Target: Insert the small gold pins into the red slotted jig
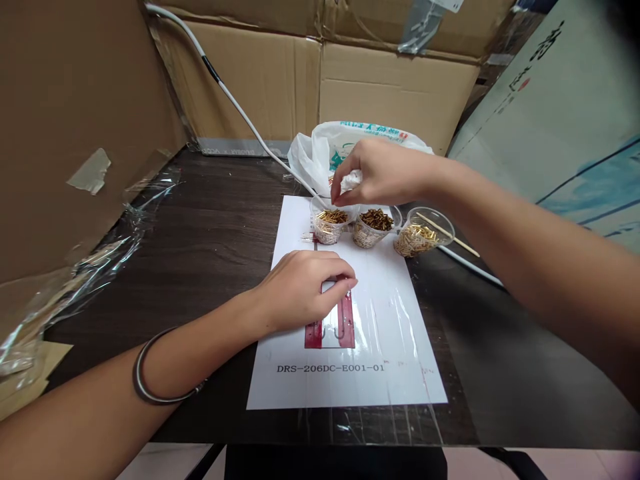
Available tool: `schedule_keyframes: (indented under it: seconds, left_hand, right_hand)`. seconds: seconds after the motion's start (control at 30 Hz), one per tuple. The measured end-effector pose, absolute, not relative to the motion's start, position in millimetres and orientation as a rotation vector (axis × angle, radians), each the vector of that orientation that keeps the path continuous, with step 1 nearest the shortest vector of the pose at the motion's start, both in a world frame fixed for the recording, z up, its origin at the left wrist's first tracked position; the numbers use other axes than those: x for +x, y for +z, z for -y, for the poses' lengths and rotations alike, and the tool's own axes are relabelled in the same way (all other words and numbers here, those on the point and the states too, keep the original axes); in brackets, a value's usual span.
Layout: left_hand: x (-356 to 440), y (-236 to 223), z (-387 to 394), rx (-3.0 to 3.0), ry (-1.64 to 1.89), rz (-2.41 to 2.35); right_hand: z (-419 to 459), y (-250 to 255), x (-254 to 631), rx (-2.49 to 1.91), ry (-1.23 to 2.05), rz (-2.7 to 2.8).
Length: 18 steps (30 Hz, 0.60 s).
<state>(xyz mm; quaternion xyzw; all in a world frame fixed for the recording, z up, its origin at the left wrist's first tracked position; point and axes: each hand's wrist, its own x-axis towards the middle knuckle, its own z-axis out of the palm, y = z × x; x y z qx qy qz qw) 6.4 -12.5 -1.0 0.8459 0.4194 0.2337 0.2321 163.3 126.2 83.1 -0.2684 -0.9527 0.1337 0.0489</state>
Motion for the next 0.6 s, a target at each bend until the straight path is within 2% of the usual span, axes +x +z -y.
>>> schedule_keyframes:
  seconds: [0.3,0.6]
  left_hand:
    - [5.1,-2.1,13.1,2.329,0.622,-1.164]
    - [6.7,-0.3,14.4,2.281,0.685,-1.260]
  right_hand:
    - [-118.5,68.9,156.3,-0.886,0.172,2.949]
    - [-109.8,70.9,158.9,-0.967,0.110,2.860]
